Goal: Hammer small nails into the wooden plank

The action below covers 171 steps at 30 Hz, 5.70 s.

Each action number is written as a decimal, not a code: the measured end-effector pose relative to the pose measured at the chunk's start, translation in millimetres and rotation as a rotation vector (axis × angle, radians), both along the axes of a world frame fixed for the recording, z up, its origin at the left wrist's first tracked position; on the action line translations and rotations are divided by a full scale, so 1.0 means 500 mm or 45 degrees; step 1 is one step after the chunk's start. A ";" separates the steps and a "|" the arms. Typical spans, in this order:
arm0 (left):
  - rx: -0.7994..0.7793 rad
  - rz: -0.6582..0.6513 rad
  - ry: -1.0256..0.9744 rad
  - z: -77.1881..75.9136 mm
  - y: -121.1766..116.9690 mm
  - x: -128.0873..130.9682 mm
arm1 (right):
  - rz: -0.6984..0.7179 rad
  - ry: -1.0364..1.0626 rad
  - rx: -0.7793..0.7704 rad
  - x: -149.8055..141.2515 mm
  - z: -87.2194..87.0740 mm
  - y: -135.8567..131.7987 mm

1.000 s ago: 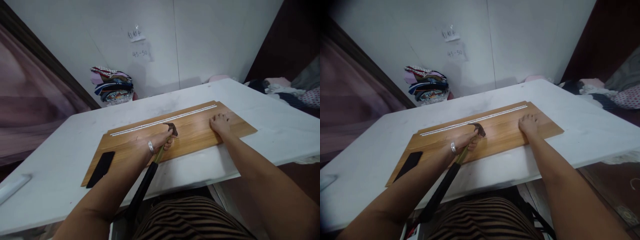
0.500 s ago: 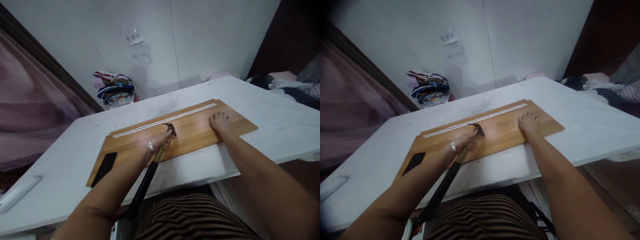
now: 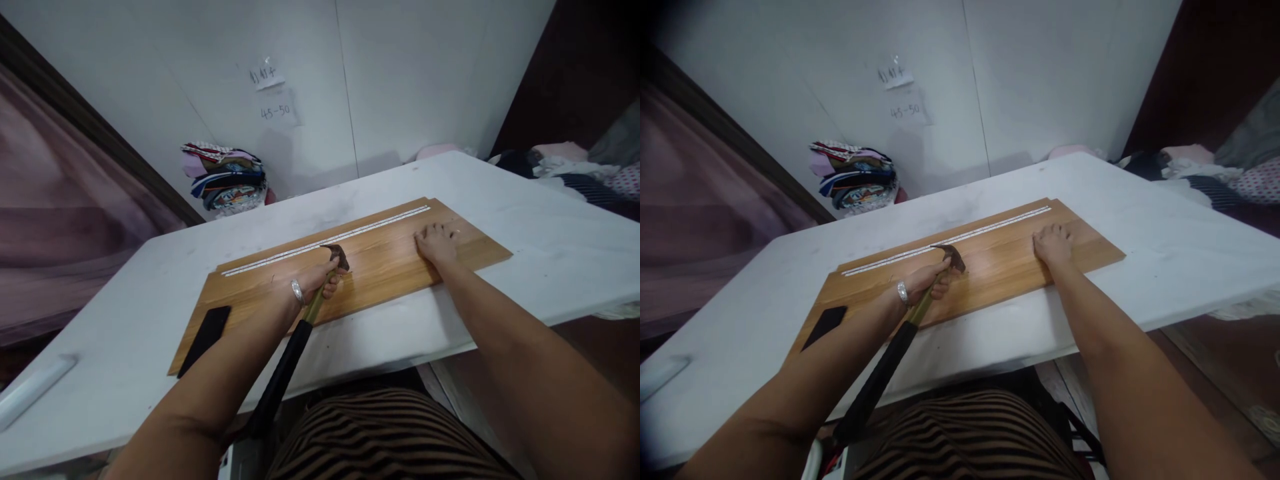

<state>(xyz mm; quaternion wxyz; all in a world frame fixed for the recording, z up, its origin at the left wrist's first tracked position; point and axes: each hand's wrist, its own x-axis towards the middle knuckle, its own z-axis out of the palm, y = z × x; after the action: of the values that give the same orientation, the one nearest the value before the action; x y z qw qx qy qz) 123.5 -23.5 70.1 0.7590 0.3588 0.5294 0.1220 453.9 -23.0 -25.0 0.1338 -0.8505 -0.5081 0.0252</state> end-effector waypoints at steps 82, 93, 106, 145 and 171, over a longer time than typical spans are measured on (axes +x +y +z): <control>-0.030 -0.065 0.058 0.010 0.005 0.013 | 0.017 -0.065 -0.031 0.007 -0.008 0.003; -0.055 -0.029 0.007 0.015 0.007 0.010 | 0.012 -0.058 -0.017 0.013 -0.014 0.005; -0.048 -0.032 0.062 0.025 0.002 0.018 | 0.012 -0.036 -0.033 0.009 -0.005 0.003; -0.068 -0.057 -0.009 0.000 0.009 0.000 | 0.008 -0.060 -0.013 0.003 0.001 -0.002; -0.055 -0.037 0.025 0.019 0.008 0.009 | 0.012 -0.020 -0.016 0.010 -0.003 0.001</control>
<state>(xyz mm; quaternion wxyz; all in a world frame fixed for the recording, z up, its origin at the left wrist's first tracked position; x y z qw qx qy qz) 128.0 -19.6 79.5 0.7630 0.3512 0.5342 0.0958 458.9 -22.4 -26.4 0.1245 -0.8490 -0.5131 0.0223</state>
